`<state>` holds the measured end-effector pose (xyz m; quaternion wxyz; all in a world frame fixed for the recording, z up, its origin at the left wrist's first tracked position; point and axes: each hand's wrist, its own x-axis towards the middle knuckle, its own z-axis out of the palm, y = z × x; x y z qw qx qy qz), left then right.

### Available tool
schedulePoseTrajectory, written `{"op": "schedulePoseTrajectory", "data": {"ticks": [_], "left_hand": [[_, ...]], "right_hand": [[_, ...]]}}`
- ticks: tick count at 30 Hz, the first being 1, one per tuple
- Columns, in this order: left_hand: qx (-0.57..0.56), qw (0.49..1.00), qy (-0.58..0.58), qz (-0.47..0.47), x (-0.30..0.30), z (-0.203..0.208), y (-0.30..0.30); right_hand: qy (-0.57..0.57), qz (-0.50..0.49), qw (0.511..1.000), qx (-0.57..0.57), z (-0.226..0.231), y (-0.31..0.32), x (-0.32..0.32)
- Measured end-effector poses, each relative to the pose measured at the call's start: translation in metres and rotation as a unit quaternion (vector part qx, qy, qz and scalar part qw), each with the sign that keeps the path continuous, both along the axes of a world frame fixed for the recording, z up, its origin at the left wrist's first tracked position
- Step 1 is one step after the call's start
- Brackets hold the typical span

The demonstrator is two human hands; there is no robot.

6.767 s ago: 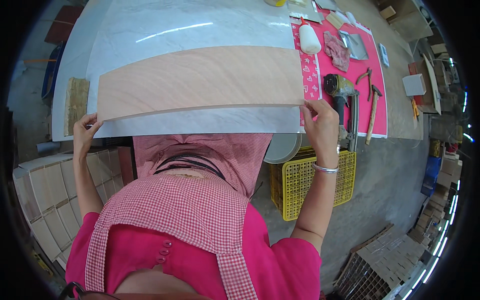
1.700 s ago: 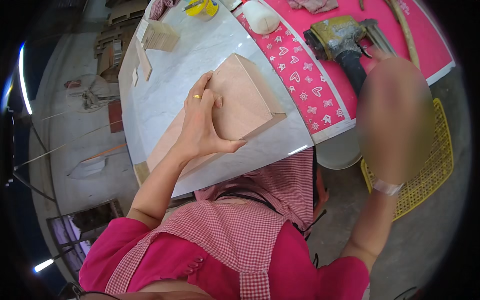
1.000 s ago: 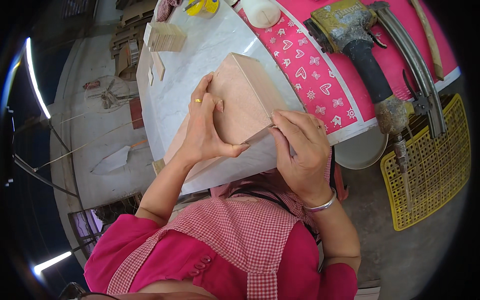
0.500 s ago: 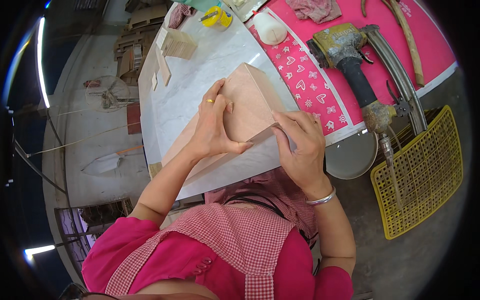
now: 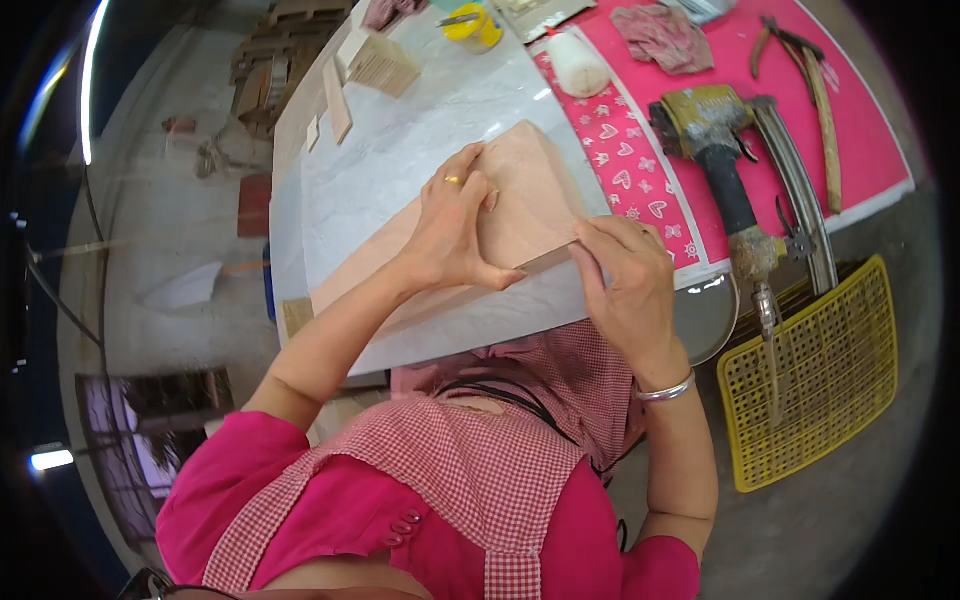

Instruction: Assembling wooden boxes by applying glue and using a pneumatic nail gun and hammer.

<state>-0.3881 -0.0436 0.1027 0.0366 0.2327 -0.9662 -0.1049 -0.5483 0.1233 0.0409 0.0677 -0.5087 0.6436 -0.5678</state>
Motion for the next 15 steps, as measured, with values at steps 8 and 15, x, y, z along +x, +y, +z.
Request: {"op": "schedulePoseTrajectory", "data": {"ticks": [8,15], "left_hand": [[-0.026,0.996,0.079,0.017,0.027,-0.003,0.01],[-0.125,0.932,0.218,0.262,0.232,-0.005,0.047]], "right_hand": [[0.112,0.055,0.986,0.106,0.021,0.0,-0.001],[0.058,0.072,0.98,0.175,0.015,0.002,-0.003]]}}
